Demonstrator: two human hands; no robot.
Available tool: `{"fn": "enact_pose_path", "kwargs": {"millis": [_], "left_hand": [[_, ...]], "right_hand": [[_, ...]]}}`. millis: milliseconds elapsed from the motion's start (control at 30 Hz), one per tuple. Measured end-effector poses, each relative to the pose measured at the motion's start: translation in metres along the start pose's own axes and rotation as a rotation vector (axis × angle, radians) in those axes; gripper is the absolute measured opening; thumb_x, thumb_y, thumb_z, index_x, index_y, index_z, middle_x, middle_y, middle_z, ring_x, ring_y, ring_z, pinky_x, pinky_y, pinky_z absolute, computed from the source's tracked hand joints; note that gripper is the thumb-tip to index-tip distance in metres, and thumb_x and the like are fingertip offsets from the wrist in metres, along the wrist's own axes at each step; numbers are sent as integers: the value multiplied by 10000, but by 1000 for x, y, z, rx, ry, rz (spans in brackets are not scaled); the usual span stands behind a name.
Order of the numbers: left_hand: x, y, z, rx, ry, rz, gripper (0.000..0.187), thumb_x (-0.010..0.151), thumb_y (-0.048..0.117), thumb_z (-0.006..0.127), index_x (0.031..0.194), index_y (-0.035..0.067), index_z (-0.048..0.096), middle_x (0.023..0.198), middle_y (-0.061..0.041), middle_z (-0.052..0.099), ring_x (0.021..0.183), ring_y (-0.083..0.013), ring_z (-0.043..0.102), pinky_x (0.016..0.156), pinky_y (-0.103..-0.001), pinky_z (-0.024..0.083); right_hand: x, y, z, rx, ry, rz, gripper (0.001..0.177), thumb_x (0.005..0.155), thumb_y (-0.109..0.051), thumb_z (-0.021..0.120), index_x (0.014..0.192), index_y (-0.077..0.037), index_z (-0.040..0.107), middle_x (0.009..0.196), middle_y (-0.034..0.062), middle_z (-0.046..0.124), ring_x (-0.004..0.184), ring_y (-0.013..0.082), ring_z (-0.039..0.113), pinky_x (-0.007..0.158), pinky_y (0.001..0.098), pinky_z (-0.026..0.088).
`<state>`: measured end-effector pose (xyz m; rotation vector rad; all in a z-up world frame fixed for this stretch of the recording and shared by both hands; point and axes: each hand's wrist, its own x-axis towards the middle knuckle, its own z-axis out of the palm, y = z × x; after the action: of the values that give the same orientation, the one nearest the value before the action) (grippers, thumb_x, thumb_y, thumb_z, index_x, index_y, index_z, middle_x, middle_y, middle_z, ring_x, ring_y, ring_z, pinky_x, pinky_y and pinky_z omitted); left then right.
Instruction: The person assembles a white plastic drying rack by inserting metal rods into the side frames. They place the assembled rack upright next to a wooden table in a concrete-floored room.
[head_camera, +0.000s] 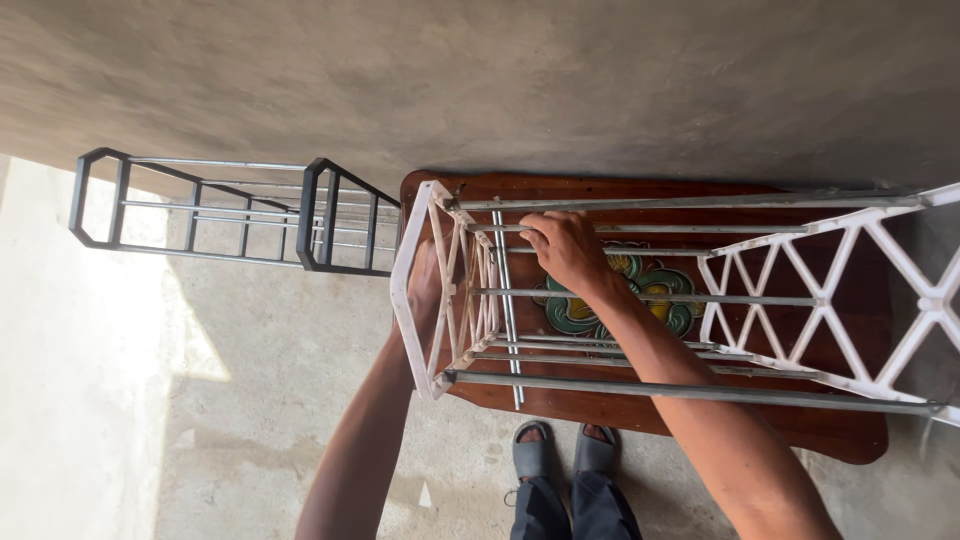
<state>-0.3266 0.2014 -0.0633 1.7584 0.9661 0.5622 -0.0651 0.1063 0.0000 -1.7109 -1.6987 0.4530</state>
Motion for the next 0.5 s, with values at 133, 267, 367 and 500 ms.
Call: {"fn": "enact_pose_path", "kwargs": {"millis": [133, 267, 367, 500], "left_hand": [[11, -1, 5, 555, 98, 142, 445, 999, 378, 408, 1078, 53, 700, 612, -3, 492, 478, -105, 454, 390, -305, 378], [-5, -1, 11, -255, -10, 52, 661, 1054, 600, 397, 1124, -16, 627, 624, 0, 456, 524, -134, 379, 435, -307, 326], [-14, -4, 9, -136, 58, 18, 742, 1048, 631, 340, 1321, -10, 596, 634, -11, 485, 571, -150, 458, 478, -327, 395], [-35, -20, 6, -34, 182, -4, 720, 1114, 608, 291, 1408, -3, 533, 843, -58, 580, 760, -161, 536, 674, -358, 479]], "right_hand": [[-4, -26, -11, -137, 29, -1, 221, 939, -102, 687, 1143, -46, 750, 954, 123, 746, 795, 245, 685, 902, 511, 499], [-54, -39, -26, -390, 294, -184, 394, 851, -80, 646, 1239, -27, 692, 1293, 217, 647, 1160, 323, 626, 1026, 596, 396], [-149, -44, -16, -170, 366, -193, 285, 898, -13, 603, 1174, -35, 670, 1269, 197, 647, 1138, 320, 636, 1028, 481, 499], [-256, -60, 33, 177, 163, -29, 151, 806, -7, 701, 949, -55, 691, 885, 79, 728, 769, 197, 716, 641, 313, 579]]}}
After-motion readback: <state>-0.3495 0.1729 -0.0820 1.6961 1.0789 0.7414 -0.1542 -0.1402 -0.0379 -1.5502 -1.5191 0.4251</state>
